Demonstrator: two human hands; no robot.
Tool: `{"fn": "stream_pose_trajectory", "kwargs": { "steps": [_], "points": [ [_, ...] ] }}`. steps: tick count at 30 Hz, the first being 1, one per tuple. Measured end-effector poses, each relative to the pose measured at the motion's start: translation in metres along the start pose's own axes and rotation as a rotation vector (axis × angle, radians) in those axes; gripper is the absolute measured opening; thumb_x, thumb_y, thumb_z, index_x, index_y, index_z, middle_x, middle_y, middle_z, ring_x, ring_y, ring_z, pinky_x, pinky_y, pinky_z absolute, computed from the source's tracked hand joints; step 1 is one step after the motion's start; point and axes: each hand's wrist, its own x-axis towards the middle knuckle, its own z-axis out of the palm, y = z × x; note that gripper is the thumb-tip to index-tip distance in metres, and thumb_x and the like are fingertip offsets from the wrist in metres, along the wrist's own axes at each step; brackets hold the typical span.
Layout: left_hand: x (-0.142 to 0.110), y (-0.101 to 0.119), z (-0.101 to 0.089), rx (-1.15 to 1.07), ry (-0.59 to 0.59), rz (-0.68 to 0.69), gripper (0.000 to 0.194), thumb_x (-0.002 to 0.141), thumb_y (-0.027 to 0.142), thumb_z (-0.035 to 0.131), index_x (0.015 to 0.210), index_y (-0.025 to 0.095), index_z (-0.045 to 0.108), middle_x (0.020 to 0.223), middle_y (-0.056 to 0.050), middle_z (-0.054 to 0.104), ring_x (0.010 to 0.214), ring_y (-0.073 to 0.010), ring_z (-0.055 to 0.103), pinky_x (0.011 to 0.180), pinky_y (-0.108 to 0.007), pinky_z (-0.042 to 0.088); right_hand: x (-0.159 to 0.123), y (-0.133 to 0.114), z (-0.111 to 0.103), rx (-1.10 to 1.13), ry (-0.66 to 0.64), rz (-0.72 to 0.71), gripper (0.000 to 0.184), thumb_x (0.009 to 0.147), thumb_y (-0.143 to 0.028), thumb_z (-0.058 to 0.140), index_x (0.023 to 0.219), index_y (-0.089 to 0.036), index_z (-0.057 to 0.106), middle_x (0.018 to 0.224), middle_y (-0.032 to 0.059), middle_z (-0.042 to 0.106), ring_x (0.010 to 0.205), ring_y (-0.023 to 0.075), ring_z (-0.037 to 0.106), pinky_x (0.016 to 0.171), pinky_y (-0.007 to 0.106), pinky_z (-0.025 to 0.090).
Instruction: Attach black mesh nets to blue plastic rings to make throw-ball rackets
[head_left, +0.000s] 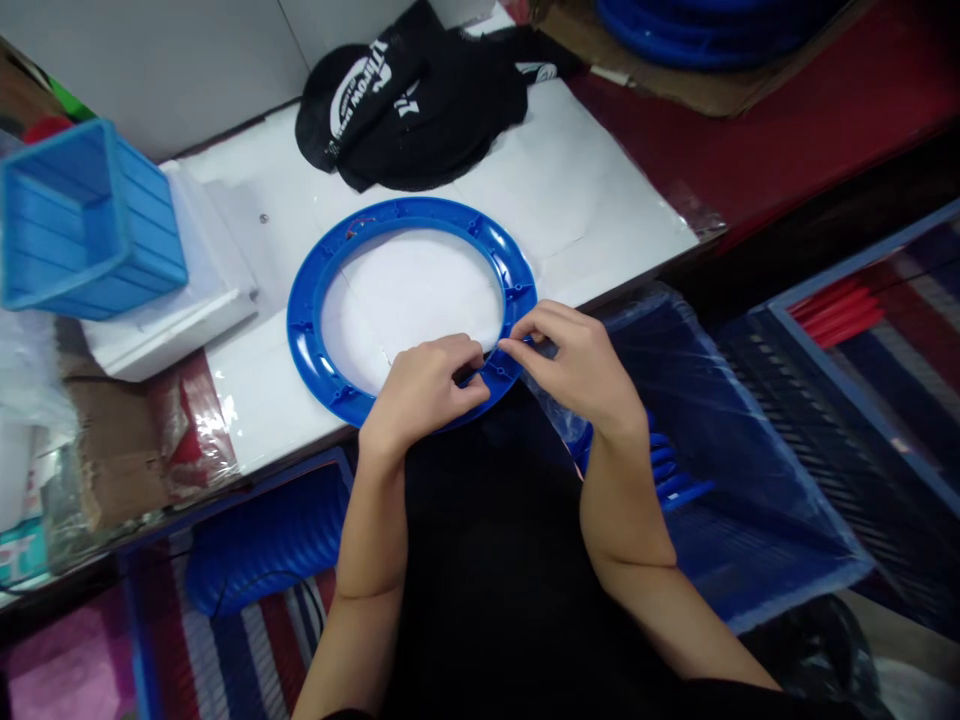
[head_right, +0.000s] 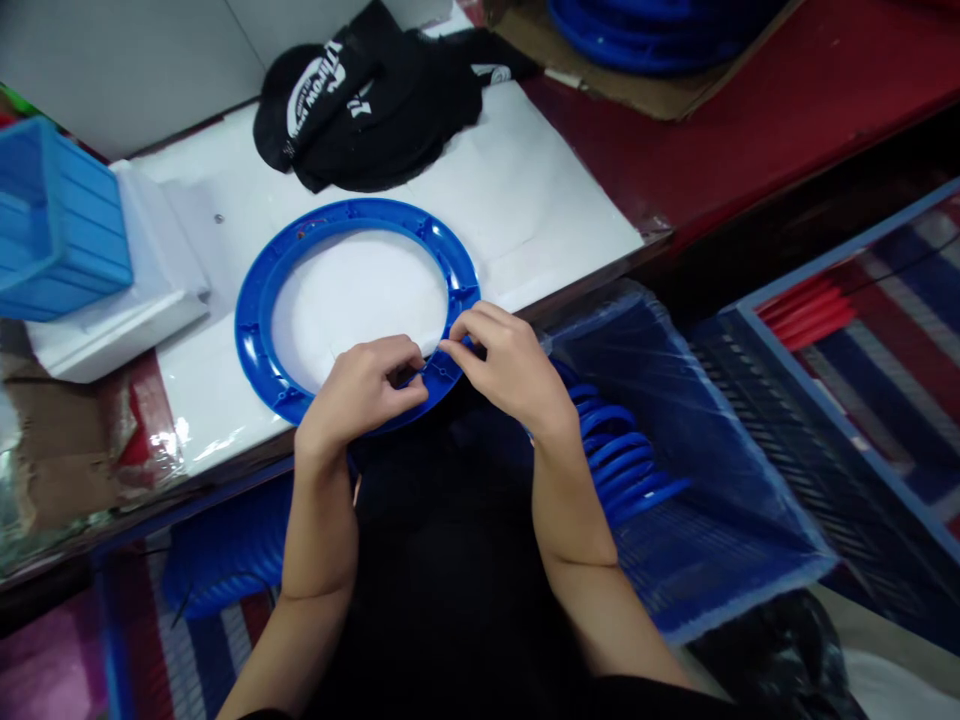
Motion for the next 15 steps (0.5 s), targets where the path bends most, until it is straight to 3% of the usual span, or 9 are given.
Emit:
{"fn": "stream_pose_trajectory", "kwargs": {
  "steps": [6,15],
  "points": [
    [-0.001,-0.002,-0.001,-0.011,-0.014,0.021,0.005,0.085,0.021,0.059,0.082,0.021,0.062,0.084,0.0,0.068,0.074,-0.0154,0.056,0.068,-0.03,0.037,0.016,-0.003,-0.01,-0.115,-0.159,-0.082,0.015,0.097,-0.017,0.068,0.083,-0.022,0.063,0.088,0.0043,0.064,0.084,0.0213,0.063,0.079,0.035,0.048],
    [-0.002,-0.003,-0.001,-0.035,-0.019,0.005,0.009,0.084,0.021,0.059,0.082,0.022,0.067,0.077,0.001,0.071,0.069,-0.0141,0.056,0.068,-0.03,0.036,0.016,0.002,-0.012,-0.033,-0.235,0.018,0.01,0.098,-0.022,0.068,0.088,-0.021,0.07,0.09,0.0039,0.072,0.081,0.0191,0.065,0.077,0.033,0.049]
  ]
}}
